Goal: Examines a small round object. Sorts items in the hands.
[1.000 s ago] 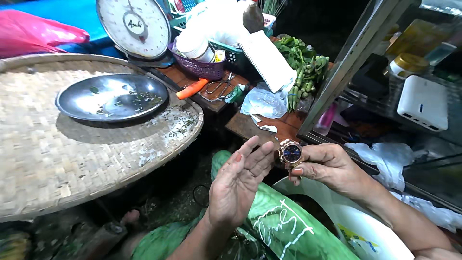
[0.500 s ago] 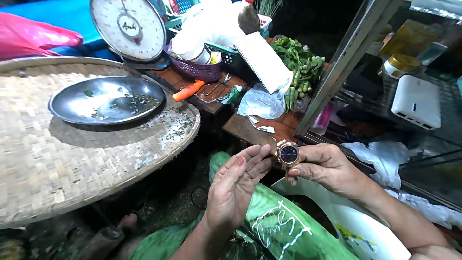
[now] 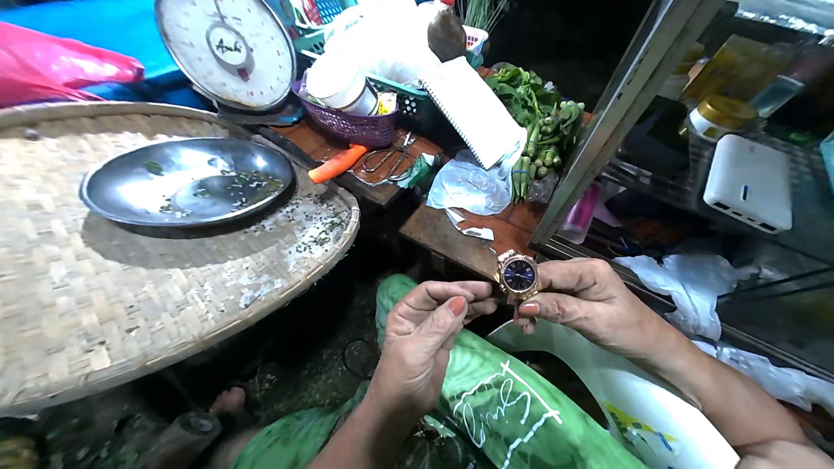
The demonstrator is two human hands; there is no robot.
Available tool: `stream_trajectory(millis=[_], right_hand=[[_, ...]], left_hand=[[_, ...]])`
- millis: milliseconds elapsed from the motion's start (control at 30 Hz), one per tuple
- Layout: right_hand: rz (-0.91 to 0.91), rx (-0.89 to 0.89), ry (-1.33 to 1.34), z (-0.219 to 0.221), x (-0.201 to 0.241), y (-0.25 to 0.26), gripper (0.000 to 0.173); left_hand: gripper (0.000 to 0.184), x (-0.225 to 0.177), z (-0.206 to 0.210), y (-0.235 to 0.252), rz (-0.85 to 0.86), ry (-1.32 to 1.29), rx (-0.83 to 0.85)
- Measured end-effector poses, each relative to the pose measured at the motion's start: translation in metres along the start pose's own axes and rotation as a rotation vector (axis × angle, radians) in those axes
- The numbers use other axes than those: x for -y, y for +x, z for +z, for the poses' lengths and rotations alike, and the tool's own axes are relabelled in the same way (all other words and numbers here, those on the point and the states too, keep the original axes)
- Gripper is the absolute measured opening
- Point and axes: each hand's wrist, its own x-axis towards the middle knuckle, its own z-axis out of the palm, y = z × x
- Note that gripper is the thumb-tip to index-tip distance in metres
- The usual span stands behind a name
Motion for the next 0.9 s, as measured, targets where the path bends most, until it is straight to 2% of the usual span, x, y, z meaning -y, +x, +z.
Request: stream_trajectory(millis=[200, 900], right_hand=[[0.007, -0.004, 0.013, 0.0001, 0.0000, 0.0001, 0.015], [0.011, 0.011, 0.022, -0.0012, -0.0004, -0.0006, 0.016]], left_hand=[[0.010, 0.0020, -0.0014, 0.0007, 0.029, 0.042, 0.030], [0.009, 0.0048, -0.0036, 0.0015, 0.069, 0.130, 0.092]])
